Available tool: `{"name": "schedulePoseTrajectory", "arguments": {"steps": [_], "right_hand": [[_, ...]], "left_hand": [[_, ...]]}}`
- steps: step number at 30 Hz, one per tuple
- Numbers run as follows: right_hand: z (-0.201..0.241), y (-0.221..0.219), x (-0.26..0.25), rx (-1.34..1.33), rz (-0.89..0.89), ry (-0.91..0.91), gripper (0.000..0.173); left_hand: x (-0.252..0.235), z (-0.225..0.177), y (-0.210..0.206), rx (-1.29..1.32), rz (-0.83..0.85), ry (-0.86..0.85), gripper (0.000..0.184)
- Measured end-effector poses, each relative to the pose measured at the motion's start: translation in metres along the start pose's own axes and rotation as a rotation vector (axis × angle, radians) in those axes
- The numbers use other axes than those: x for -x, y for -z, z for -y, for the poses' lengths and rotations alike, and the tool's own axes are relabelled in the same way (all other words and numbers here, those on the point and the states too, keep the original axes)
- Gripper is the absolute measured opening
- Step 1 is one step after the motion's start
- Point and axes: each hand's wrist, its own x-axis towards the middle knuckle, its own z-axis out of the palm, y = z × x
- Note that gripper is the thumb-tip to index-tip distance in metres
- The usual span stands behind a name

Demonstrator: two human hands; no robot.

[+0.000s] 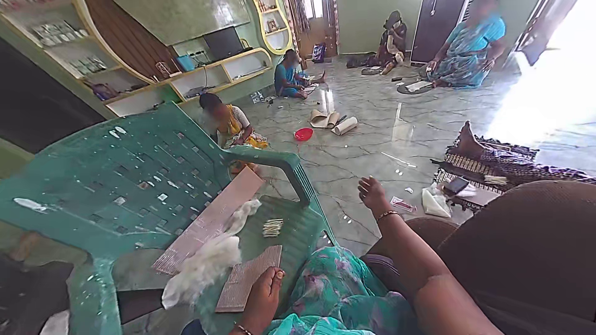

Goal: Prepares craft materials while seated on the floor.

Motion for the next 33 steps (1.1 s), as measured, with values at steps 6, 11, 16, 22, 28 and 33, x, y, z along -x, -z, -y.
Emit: {"name": "schedulePoseTrajectory", "arguments": {"steps": [6, 11, 16, 22, 28, 33], "right_hand": [[-0.025, 0.060, -0.043, 0.113, -0.068, 0.044, 0.041], [-0.032, 0.056, -0.055, 0.260, -0.121, -0.031, 0.034], [-0.041, 0.061, -0.068, 0.320, -0.124, -0.039, 0.032], [-0.044, 0.056, -0.064, 0.387, -0.151, -0.054, 0.026], [-0.043, 0.042, -0.071, 0.279, -0.142, -0.115, 0.023], [-0.043, 0.034, -0.095, 0.249, -0.119, -0.083, 0.024]], "left_hand": [[-0.028, 0.031, 0.000, -0.329, 0.076, 0.070, 0.043], [-0.023, 0.036, -0.022, -0.257, 0.002, -0.104, 0.034], [-0.018, 0.040, -0.031, -0.207, -0.071, -0.239, 0.028], [-0.032, 0.048, -0.010, -0.117, -0.108, -0.086, 0.037], [-0.087, 0.035, 0.015, 0.028, -0.149, 0.283, 0.036], [-0.125, 0.042, 0.012, -0.017, -0.200, 0.217, 0.040]]}}
